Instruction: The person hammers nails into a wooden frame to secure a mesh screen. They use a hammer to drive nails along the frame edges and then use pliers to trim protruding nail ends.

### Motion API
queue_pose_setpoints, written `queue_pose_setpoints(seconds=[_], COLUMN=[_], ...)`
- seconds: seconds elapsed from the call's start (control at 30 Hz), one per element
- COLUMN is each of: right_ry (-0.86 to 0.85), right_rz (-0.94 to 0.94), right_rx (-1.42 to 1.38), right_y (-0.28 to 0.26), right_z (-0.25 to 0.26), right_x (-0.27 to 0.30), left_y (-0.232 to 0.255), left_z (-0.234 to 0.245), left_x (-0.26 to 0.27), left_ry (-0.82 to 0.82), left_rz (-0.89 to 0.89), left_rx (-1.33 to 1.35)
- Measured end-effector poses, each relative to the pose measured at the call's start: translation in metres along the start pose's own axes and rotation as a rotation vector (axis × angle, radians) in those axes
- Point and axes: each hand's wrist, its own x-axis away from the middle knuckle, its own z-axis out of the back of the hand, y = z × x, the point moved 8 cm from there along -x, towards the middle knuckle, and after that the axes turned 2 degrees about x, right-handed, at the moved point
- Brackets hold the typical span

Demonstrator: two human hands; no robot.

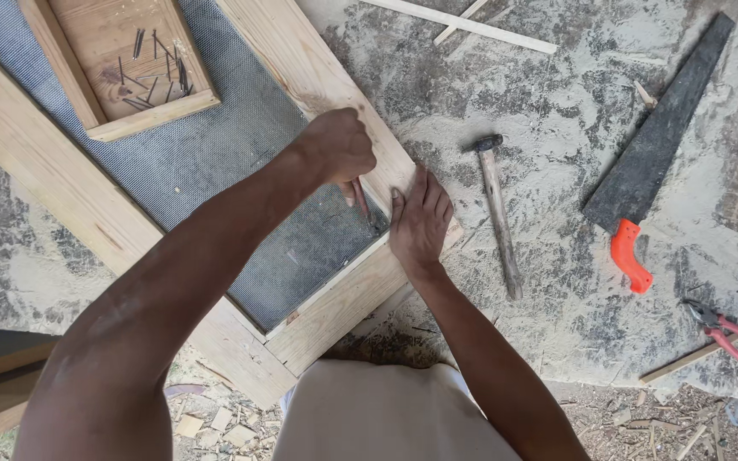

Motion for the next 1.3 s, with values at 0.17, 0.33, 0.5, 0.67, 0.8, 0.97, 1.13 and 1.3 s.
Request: queue_pose_setpoints(seconds=[0.17, 0.33, 0.5, 0.67, 0.8, 0.97, 1.13, 1.3], right_ry=[0.038, 0.020, -0.006, 0.001, 0.009, 0.003, -0.014, -0.029], right_rz=[0.010, -0.003, -0.003, 0.002, 0.009, 0.005, -0.010, -0.020], right_rx=[0.045, 0.032, 0.016, 0.011, 0.019, 0.014, 0.007, 0.013], right_y=[0.002, 0.002, 0.001, 0.000, 0.001, 0.002, 0.004, 0.004], right_z=[-0.004, -0.004, -0.004, -0.001, -0.003, -0.004, -0.009, -0.009], right_x=[0.001, 0.001, -0.001, -0.001, 0.000, -0.001, -0.001, 0.001], left_y=[-0.003, -0.008, -0.016, -0.025, -0.029, -0.022, 0.009, 0.043], left_z=[0.021, -0.010, -0.026, -0.049, -0.035, -0.023, -0.026, 0.009], left_x=[-0.011, -0.034, -0.046, -0.040, -0.015, -0.007, -0.009, 0.002], left_ry=[0.011, -0.054, -0.095, -0.116, -0.255, -0.305, -0.204, -0.047], left_rz=[-0.077, -0.079, -0.009, 0.063, 0.128, 0.124, 0.124, 0.078], left_rx=[-0.026, 0.049, 0.277, 0.356, 0.401, 0.394, 0.257, -0.028])
